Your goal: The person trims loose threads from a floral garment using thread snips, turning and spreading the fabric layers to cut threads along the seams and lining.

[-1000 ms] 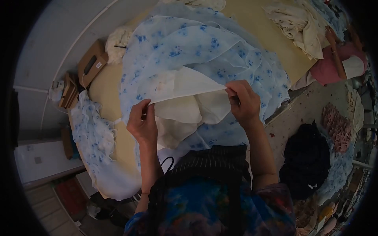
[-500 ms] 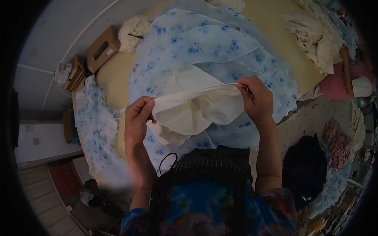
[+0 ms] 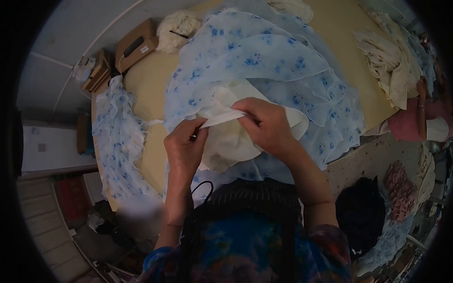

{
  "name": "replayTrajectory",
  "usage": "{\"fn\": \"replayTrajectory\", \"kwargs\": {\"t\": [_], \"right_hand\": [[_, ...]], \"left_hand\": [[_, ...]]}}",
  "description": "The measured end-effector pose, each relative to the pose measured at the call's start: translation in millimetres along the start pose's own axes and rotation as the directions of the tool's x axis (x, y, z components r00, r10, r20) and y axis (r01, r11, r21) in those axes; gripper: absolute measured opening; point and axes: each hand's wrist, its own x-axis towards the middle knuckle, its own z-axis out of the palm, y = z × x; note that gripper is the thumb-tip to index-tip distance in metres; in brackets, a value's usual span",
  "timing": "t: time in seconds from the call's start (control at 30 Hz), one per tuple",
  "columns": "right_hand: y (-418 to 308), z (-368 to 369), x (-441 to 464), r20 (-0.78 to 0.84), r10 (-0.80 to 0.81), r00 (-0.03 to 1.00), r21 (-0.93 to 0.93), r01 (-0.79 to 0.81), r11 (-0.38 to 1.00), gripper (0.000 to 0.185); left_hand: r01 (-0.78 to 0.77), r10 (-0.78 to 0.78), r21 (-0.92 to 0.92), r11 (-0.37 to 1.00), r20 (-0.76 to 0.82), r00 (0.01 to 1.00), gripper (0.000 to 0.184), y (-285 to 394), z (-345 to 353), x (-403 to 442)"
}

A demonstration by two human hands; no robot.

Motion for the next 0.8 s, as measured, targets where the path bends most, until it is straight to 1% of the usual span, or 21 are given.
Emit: {"fn": "replayTrajectory", "kwargs": {"t": [0.03,0.07,0.13,0.17,0.2,0.27,0.3,0.33,0.37,0.4,0.47,0.5,0.53,0.57,0.63,0.67,0.7,0.8], "right_hand": [[-4.5,-9.9,5.1,-0.072,0.004,0.997,-0.031,-0.006,0.999,0.015],[-5.8,-21.6,11.3,-0.147,0.005,0.989,-0.063,-0.014,0.998,0.013],[1.4,-41.1,20.6,-0.278,0.095,0.956,-0.033,-0.108,0.994,0.010],[9.7,-48.8,25.4,-0.319,0.087,0.944,-0.008,-0.094,0.996,0.010],[18.2,-55.8,29.6,-0.358,0.081,0.930,0.017,-0.080,0.997,0.010],[32.8,-69.7,34.1,-0.371,0.140,0.918,-0.022,-0.159,0.987,0.013],[38.4,-73.7,37.9,-0.378,0.169,0.911,-0.041,-0.198,0.979,0.015],[43.2,-75.3,43.7,-0.396,0.059,0.916,-0.254,-0.171,0.952,0.017],[47.5,-76.5,49.8,-0.390,-0.053,0.919,-0.455,-0.142,0.879,0.019],[49.0,-76.1,53.2,-0.362,-0.163,0.918,-0.635,-0.116,0.764,0.022],[19.8,-50.7,52.3,-0.343,0.000,0.939,-0.428,-0.156,0.890,0.028],[4.6,-30.8,48.6,-0.203,0.111,0.973,-0.153,-0.144,0.978,0.029],[-10.8,-8.7,43.4,-0.033,0.183,0.983,0.136,-0.177,0.975,0.029],[-25.5,11.3,40.0,0.176,0.189,0.966,0.189,-0.222,0.957,0.031],[-24.0,44.2,39.7,0.271,0.023,0.962,0.121,-0.057,0.991,0.026],[-0.9,59.3,42.6,0.293,-0.076,0.953,0.072,0.057,0.996,0.023],[2.4,67.8,48.9,0.322,-0.176,0.930,0.027,0.177,0.984,0.021],[-9.5,42.3,61.3,0.210,-0.012,0.978,0.104,-0.010,0.995,0.012]], "left_hand": [[0.061,-0.058,0.046,0.997,-0.065,0.996,0.016,-12.6,-0.2,-0.1],[0.096,-0.087,0.095,0.991,-0.089,0.992,0.016,-28.7,-0.7,-0.1],[0.163,-0.138,0.185,0.969,-0.141,0.980,0.017,-60.4,-3.7,-0.7],[0.230,-0.208,0.163,0.959,-0.143,0.968,0.016,-69.3,-6.9,-1.1],[0.196,-0.177,0.137,0.971,-0.137,0.975,0.016,-77.4,-9.3,-1.3],[0.129,-0.117,0.086,0.988,-0.126,0.985,0.015,-89.0,-13.1,-3.5],[0.272,-0.279,-0.105,0.957,-0.058,0.959,0.015,-86.1,-16.2,-2.8],[0.408,-0.416,-0.284,0.868,0.037,0.909,0.015,-78.8,-19.9,-0.7],[0.532,-0.521,-0.437,0.725,0.155,0.839,0.014,-71.2,-22.3,0.4],[0.522,-0.510,-0.443,0.729,0.158,0.846,0.013,-65.6,-23.4,-1.4],[0.492,-0.475,-0.459,0.740,0.161,0.865,0.012,-55.2,-22.1,-0.6],[0.429,-0.423,-0.410,0.805,0.111,0.899,0.011,-48.3,-19.0,0.5],[0.367,-0.367,-0.354,0.860,0.069,0.928,0.011,-40.9,-14.8,0.2],[0.301,-0.305,-0.291,0.908,0.034,0.952,0.010,-34.7,-11.5,-1.0],[0.099,-0.113,-0.187,0.977,-0.070,0.991,0.013,-25.6,-6.3,-1.0],[-0.004,-0.010,-0.126,0.992,-0.114,0.993,0.016,-21.6,-7.0,-0.7],[0.077,-0.091,-0.113,0.991,-0.126,0.988,0.017,-15.5,-11.9,-0.6],[0.221,-0.222,-0.024,0.975,-0.010,0.975,0.013,-40.4,-21.2,-13.9]]}}
